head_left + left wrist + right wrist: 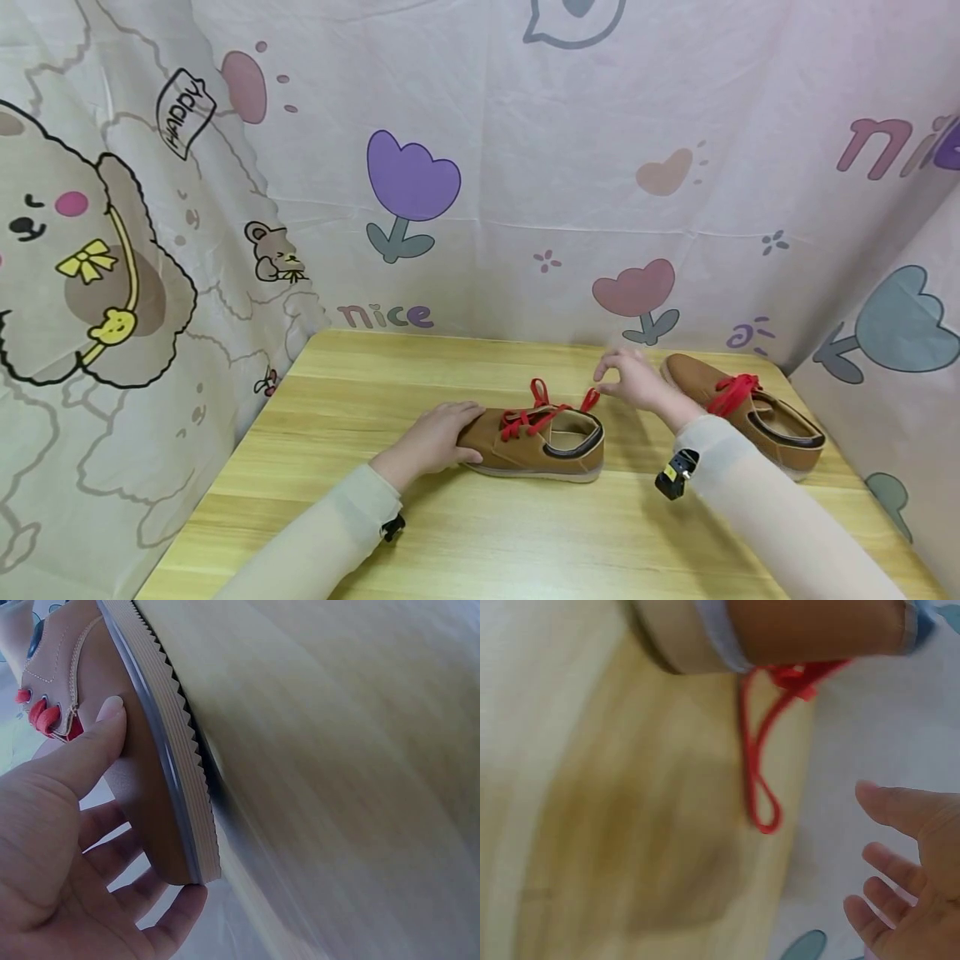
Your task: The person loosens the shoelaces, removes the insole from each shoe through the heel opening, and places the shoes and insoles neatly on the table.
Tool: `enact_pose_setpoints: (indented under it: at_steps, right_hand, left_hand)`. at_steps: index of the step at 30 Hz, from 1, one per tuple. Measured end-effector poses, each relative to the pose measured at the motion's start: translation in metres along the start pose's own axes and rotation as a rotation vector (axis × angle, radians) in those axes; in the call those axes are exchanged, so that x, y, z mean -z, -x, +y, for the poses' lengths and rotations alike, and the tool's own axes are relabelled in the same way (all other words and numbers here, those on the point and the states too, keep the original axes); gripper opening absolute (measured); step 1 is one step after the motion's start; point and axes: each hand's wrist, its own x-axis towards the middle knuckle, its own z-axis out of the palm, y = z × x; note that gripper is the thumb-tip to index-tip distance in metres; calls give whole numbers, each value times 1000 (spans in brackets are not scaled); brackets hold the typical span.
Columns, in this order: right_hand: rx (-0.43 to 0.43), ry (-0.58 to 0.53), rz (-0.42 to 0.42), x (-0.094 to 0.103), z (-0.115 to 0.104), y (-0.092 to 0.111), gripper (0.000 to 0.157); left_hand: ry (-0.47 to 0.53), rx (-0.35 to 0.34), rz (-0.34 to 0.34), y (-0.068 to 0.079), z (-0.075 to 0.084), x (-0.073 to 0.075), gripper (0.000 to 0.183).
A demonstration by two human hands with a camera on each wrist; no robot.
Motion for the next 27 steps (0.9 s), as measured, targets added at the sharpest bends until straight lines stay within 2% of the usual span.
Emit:
enact_pose_setpoints:
  at_steps: [4,12,21,27]
  right_hand:
    - [24,11,-32,-11,-2,2,12]
    - [11,128,-86,-26,-3,6,15]
    - [33,164,-95,-36,-5,5,19]
    - [67,233,-106,-40,-4,4,18]
  left_hand:
    - [-1,-1,1,0,0,0,77]
    - [-8,-5,4,0,0,0,77]
    - [7,3,2,0,0,-1,77]
    - [7,2,3,-1,-1,-1,77]
